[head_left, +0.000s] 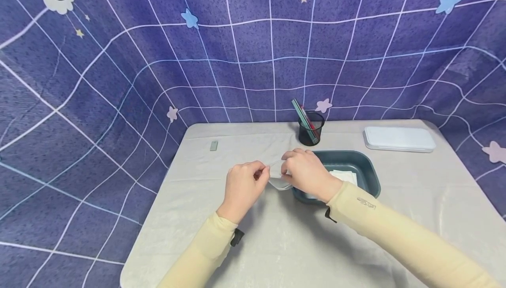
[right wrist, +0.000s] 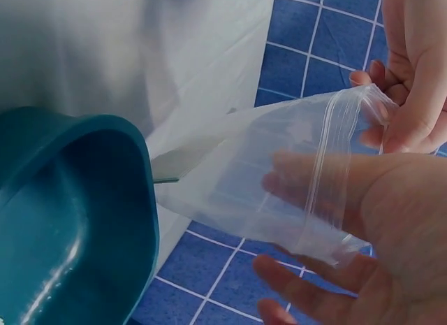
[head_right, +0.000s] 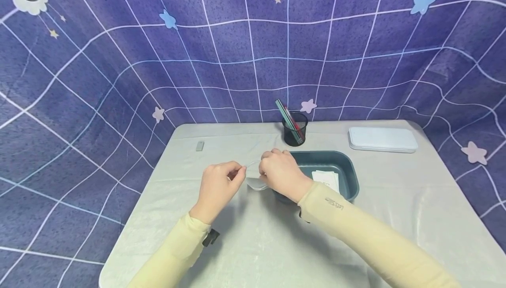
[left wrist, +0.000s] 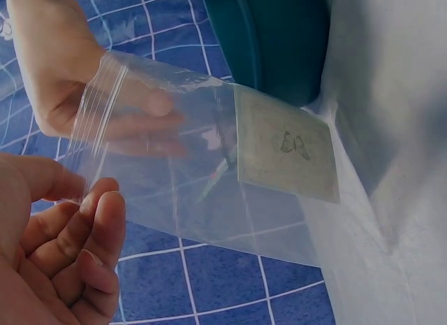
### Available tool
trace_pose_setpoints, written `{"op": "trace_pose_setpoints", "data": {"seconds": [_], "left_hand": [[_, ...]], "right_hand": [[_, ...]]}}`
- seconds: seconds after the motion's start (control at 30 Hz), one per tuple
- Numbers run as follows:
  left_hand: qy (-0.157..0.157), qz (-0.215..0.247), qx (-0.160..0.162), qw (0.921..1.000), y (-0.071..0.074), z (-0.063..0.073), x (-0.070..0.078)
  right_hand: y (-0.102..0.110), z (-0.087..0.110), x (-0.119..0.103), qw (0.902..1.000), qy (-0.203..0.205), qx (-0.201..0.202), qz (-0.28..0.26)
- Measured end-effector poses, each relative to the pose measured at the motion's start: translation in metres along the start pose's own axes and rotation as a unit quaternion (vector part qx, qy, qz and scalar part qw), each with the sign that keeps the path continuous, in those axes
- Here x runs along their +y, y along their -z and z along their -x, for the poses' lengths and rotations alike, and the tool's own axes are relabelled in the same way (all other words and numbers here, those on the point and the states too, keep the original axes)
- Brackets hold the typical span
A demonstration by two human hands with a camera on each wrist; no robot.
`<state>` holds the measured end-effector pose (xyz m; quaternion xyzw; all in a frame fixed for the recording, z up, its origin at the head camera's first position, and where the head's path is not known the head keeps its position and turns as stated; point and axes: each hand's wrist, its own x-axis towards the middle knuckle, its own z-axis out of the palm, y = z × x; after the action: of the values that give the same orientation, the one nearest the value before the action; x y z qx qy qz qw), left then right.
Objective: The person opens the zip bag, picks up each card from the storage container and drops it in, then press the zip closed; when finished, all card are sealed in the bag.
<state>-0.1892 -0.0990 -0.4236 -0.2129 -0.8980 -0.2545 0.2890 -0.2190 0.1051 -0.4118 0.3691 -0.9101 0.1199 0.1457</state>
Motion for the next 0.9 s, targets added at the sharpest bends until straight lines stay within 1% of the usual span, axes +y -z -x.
{"op": "trace_pose_setpoints", "data": {"seconds": [0.17,0.27,0.4,0.6,0.7,0.9], "left_hand": [[0.002,0.0,-0.003,1.0,0.001,0.001,0.0],[0.004,0.001,-0.002,1.0,0.002,0.001,-0.001],[0.001,0.002,0.002,1.0,0.003,0.002,-0.002],[0.003,0.006,0.006,1.0,0.003,0.005,-0.004],[0.004,0.007,0.005,1.0,0.003,0.005,-0.005],[0.004,0.01,0.006,0.9999,0.003,0.006,-0.005]], "right_hand": [[0.002,0.005,0.002,0.999,0.023,0.032,-0.019],[0.005,0.009,0.002,0.9977,0.027,0.049,-0.037],[0.011,0.018,0.003,0.9955,0.017,0.074,-0.057],[0.023,0.033,0.01,0.9921,-0.005,0.112,-0.057],[0.026,0.04,0.021,0.9915,-0.024,0.114,-0.056],[0.031,0.053,0.044,0.9929,-0.06,0.093,-0.044]]}}
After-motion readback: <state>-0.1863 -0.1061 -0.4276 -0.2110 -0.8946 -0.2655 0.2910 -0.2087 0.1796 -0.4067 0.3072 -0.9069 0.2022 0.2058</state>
